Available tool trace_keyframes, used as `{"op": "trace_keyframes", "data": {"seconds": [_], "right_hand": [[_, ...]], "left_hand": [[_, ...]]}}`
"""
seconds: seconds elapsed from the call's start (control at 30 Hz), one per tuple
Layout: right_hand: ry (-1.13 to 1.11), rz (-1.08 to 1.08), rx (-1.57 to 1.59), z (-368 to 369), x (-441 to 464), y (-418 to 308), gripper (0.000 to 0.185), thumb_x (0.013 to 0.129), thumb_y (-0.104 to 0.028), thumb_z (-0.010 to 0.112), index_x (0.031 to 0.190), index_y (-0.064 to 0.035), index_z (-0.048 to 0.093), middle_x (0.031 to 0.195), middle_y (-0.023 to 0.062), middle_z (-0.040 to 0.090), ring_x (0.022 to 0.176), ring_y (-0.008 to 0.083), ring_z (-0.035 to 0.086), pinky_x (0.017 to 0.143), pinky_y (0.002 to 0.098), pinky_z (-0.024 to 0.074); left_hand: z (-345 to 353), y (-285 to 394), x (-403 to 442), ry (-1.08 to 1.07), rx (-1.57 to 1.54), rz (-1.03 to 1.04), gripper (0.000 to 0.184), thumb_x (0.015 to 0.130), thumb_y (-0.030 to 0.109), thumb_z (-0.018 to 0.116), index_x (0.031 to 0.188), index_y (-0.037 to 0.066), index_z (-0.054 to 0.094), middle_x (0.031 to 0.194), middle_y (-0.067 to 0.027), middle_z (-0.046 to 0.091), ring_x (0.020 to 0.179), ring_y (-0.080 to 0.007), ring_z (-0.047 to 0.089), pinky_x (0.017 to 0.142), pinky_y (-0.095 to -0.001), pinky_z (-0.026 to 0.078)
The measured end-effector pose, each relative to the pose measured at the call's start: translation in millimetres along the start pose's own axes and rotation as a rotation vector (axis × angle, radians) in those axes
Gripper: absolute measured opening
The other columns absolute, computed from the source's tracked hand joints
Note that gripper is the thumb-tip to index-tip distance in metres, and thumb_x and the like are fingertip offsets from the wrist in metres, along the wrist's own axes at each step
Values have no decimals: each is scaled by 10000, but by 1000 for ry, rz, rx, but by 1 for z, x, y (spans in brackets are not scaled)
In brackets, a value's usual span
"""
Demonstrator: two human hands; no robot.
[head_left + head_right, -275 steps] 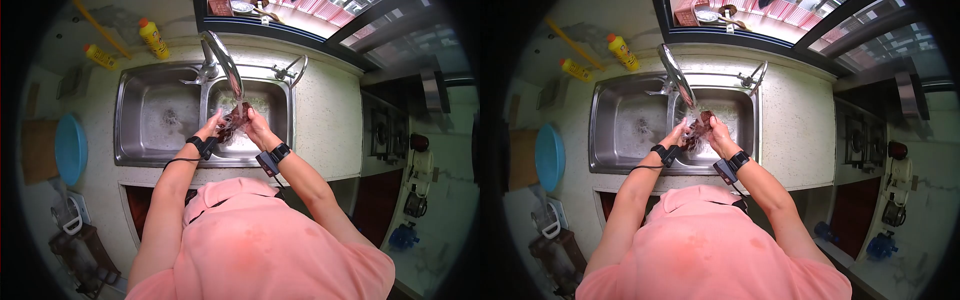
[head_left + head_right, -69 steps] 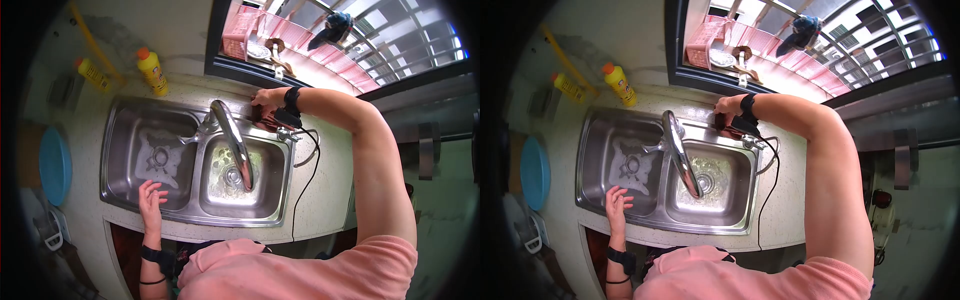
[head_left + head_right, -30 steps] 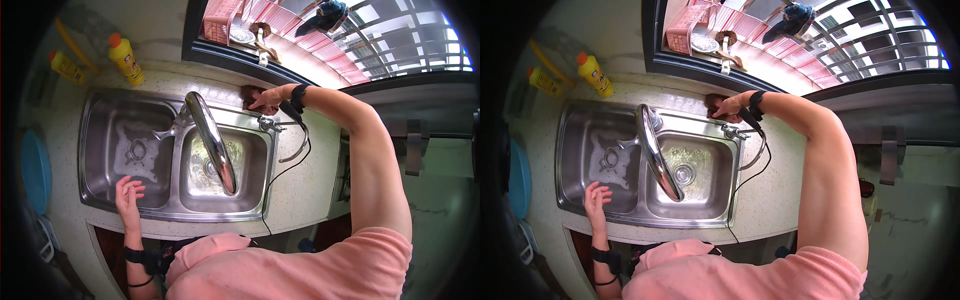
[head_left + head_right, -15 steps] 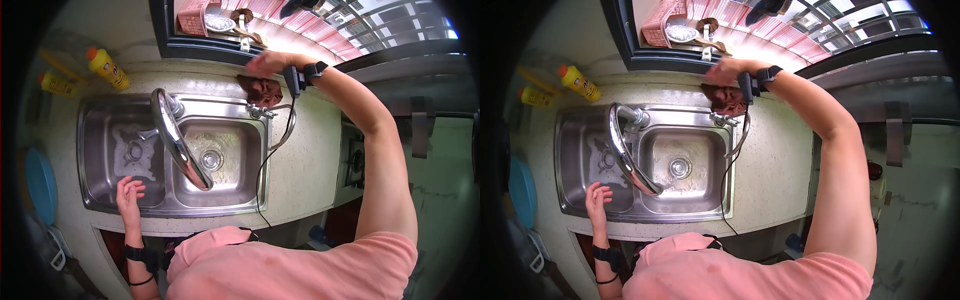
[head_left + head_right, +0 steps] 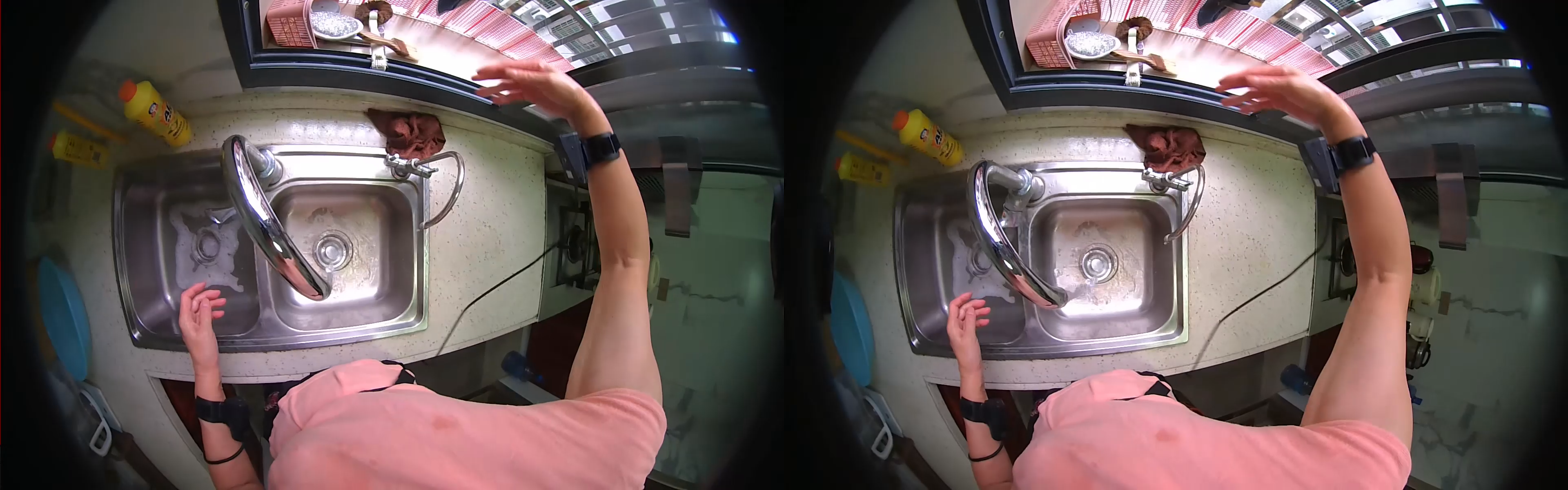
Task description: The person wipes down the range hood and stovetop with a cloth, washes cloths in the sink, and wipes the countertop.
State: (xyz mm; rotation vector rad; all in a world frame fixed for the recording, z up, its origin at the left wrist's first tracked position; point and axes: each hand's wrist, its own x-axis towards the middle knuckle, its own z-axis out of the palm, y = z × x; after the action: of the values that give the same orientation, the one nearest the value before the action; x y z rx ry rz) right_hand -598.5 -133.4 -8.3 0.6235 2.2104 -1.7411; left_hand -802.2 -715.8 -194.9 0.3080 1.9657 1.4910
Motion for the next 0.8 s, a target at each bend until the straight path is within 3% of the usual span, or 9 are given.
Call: {"op": "trace_keyframes", "data": {"seconds": [0.1, 0.17, 0.2, 0.27, 0.37, 0.43, 0.63, 0.67, 0.8], "right_hand": [[85, 222, -65, -12, -21, 58, 379, 941, -271, 507, 1247, -57, 575, 1222, 101, 611, 1083, 235, 612, 919, 333, 489], [182, 273, -371, 18, -6, 97, 386, 887, -70, 542, 1263, -143, 589, 1163, 57, 645, 872, 128, 608, 791, 287, 494], [192, 156, -539, 24, 8, 134, 482, 855, 66, 510, 1284, -146, 568, 1217, 49, 619, 1088, 149, 575, 942, 318, 457], [216, -145, -820, 76, 28, 143, 705, 737, 166, 443, 1347, -183, 496, 1389, 76, 480, 1261, 255, 465, 1053, 347, 385], [171, -295, -1023, 109, 69, 181, 771, 763, 47, 555, 1433, -274, 350, 1488, 112, 320, 1356, 336, 316, 1097, 445, 310], [245, -316, -1144, 114, 80, 188, 787, 780, 3, 561, 1459, -283, 283, 1480, 113, 330, 1283, 337, 401, 1058, 444, 351], [212, -134, -1042, 104, 69, 197, 705, 796, -197, 646, 1424, -252, 331, 1174, 115, 534, 1057, 330, 524, 907, 395, 449], [258, -130, -997, 107, 65, 206, 661, 782, -160, 630, 1388, -233, 377, 1073, 116, 542, 1024, 334, 543, 871, 409, 466], [518, -61, -910, 142, 33, 231, 638, 750, -140, 645, 1340, -234, 420, 1056, 161, 532, 848, 370, 601, 721, 448, 518]], "left_hand": [[-2, -6, 0, -13, -8, -6, 270, 967, 141, 463, 1199, 2, 482, 992, -93, 619, 844, -142, 609, 697, -239, 468], [1, -8, 0, -25, -15, -7, 270, 968, 142, 462, 1200, 2, 480, 990, -92, 619, 844, -141, 609, 695, -236, 467], [5, -6, 1, -35, -17, -8, 270, 969, 141, 462, 1199, 2, 479, 989, -91, 619, 844, -139, 609, 694, -234, 466], [11, -2, 0, -52, -19, -5, 265, 970, 139, 461, 1196, 2, 480, 986, -90, 620, 842, -135, 610, 691, -230, 465], [18, 7, 1, -70, 2, 10, 254, 970, 134, 461, 1185, 2, 487, 980, -88, 622, 837, -129, 611, 685, -224, 464], [19, 12, -2, -63, 39, 25, 246, 970, 130, 461, 1178, 2, 491, 977, -86, 623, 833, -125, 612, 679, -221, 466], [9, 2, -13, -11, 62, -9, 217, 971, 125, 462, 1142, 2, 516, 976, -86, 624, 823, -124, 615, 665, -218, 471], [8, 0, -14, -15, 61, -16, 213, 971, 125, 462, 1133, 2, 522, 976, -85, 625, 822, -124, 616, 665, -217, 471], [8, -10, -19, -44, 56, -29, 201, 971, 129, 463, 1107, 1, 537, 978, -84, 626, 820, -124, 618, 665, -218, 473]]}}
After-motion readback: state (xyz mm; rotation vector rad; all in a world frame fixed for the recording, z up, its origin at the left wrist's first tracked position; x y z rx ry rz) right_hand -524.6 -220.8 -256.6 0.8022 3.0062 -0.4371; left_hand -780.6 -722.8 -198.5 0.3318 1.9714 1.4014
